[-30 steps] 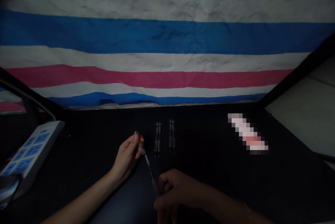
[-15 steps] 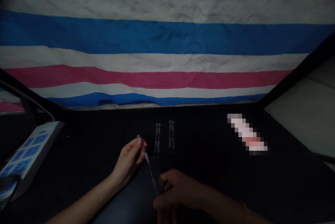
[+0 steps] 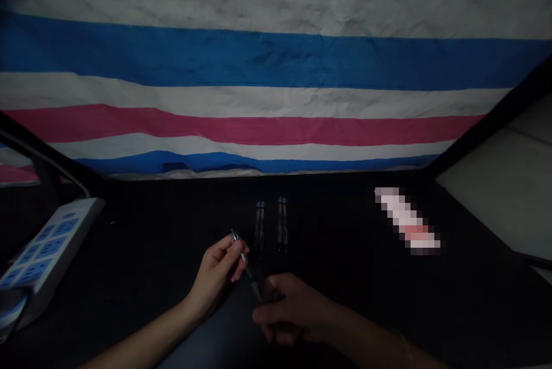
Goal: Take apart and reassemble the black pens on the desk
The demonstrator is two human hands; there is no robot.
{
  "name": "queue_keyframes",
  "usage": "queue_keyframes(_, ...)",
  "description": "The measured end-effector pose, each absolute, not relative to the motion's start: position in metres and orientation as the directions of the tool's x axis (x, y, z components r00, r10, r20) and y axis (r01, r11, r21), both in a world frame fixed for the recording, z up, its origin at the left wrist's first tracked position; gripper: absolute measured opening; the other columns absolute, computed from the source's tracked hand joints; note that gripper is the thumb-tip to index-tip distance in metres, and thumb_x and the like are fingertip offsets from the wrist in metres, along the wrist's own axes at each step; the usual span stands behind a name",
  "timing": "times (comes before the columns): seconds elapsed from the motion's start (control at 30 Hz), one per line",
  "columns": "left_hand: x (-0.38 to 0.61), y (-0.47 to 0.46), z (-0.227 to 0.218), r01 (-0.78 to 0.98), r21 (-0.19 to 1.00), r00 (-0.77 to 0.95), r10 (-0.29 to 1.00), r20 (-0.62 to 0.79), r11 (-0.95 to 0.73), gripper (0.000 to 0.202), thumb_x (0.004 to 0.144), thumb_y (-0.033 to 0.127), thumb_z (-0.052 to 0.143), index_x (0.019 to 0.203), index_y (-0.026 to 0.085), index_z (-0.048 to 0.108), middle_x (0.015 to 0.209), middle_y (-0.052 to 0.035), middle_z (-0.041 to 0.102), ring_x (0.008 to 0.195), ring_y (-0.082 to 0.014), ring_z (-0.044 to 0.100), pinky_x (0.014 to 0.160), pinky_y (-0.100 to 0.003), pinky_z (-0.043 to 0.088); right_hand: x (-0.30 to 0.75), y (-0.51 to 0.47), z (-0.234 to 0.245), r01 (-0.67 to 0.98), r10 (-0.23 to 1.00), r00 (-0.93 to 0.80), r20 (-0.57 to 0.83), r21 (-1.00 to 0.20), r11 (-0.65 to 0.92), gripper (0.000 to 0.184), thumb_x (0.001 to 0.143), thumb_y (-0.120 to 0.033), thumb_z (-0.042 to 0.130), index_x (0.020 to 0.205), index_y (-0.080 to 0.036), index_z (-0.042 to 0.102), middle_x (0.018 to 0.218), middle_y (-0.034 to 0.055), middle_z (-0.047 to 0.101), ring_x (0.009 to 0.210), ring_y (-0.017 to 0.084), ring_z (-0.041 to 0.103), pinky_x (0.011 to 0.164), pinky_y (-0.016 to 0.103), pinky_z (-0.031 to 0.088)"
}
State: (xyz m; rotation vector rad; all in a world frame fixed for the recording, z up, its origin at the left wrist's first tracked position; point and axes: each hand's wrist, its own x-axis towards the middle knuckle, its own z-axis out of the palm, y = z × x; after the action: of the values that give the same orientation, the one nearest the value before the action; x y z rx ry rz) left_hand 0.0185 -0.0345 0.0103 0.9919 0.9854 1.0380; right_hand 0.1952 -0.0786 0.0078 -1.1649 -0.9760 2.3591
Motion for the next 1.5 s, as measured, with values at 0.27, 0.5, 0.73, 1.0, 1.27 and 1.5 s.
queue_keyframes(0.27,0.017,-0.035,0.010,-0.265,0.937,0.230,0.959,-0.167,0.226,0.036,0.081,0.049,0.063,0.075,0.013,0.063,0.049,0.0042,0.050,0.041,-0.0059,0.039,0.041,-0.017,0.029,0.193,-0.078,-0.001,-0.087,0.535,-0.692,-0.484,-0.680,-0.728,0.047,0.080,-0.058,0.057,0.085,-0.011,0.058,0.059,0.0043,0.065,0.034,0.007,0.049,0.034,0.017,0.028)
queue_keyframes(0.5,0.018,-0.034,0.013,-0.243,0.948,0.155,0.973,-0.170,0.204,0.036,0.081,0.050,0.063,0.075,0.014,0.062,0.048,0.0043,0.050,0.041,-0.0064,0.040,0.041,-0.017,0.030,0.192,-0.079,-0.001,-0.249,0.608,-0.675,-0.418,-0.647,-0.721,0.036,0.082,-0.051,0.062,0.091,-0.018,0.049,0.054,-0.0080,0.048,0.036,0.002,0.031,0.040,0.018,0.019)
queue_keyframes(0.73,0.018,-0.043,0.012,-0.187,0.976,0.060,0.993,-0.103,0.112,0.037,0.079,0.050,0.064,0.074,0.014,0.062,0.050,0.0033,0.052,0.042,-0.0073,0.043,0.042,-0.018,0.033,0.185,-0.088,0.010,-0.145,0.682,-0.531,-0.502,-0.739,-0.658,0.039,0.079,-0.049,0.066,0.095,-0.021,0.044,0.059,-0.0112,0.038,0.042,0.002,0.026,0.041,0.017,0.015)
queue_keyframes(1.0,0.020,-0.049,0.013,-0.176,0.980,0.081,0.994,-0.076,0.089,0.035,0.081,0.049,0.063,0.075,0.014,0.062,0.051,0.0026,0.053,0.043,-0.0080,0.045,0.043,-0.019,0.035,0.184,-0.090,0.007,-0.155,0.673,-0.466,-0.575,-0.696,-0.701,0.042,0.076,-0.057,0.063,0.081,-0.022,0.040,0.050,-0.0134,0.030,0.040,0.002,0.018,0.039,0.018,0.011)
queue_keyframes(1.27,0.020,-0.049,0.012,-0.203,0.974,0.100,0.992,-0.076,0.096,0.033,0.083,0.046,0.061,0.076,0.014,0.062,0.052,0.0017,0.055,0.044,-0.0085,0.047,0.044,-0.020,0.037,0.185,-0.090,0.010,-0.156,0.687,-0.473,-0.551,-0.716,-0.681,0.042,0.074,-0.051,0.069,0.086,-0.023,0.040,0.051,-0.0131,0.035,0.040,0.003,0.023,0.039,0.018,0.013)
queue_keyframes(1.5,0.019,-0.048,0.010,-0.250,0.961,0.115,0.989,-0.093,0.120,0.033,0.083,0.045,0.063,0.076,0.013,0.063,0.051,0.0020,0.055,0.044,-0.0081,0.047,0.043,-0.019,0.037,0.185,-0.088,0.009,-0.200,0.682,-0.497,-0.536,-0.694,-0.691,0.048,0.077,-0.064,0.057,0.081,-0.017,0.052,0.049,-0.0119,0.029,0.039,0.002,0.018,0.037,0.019,0.012)
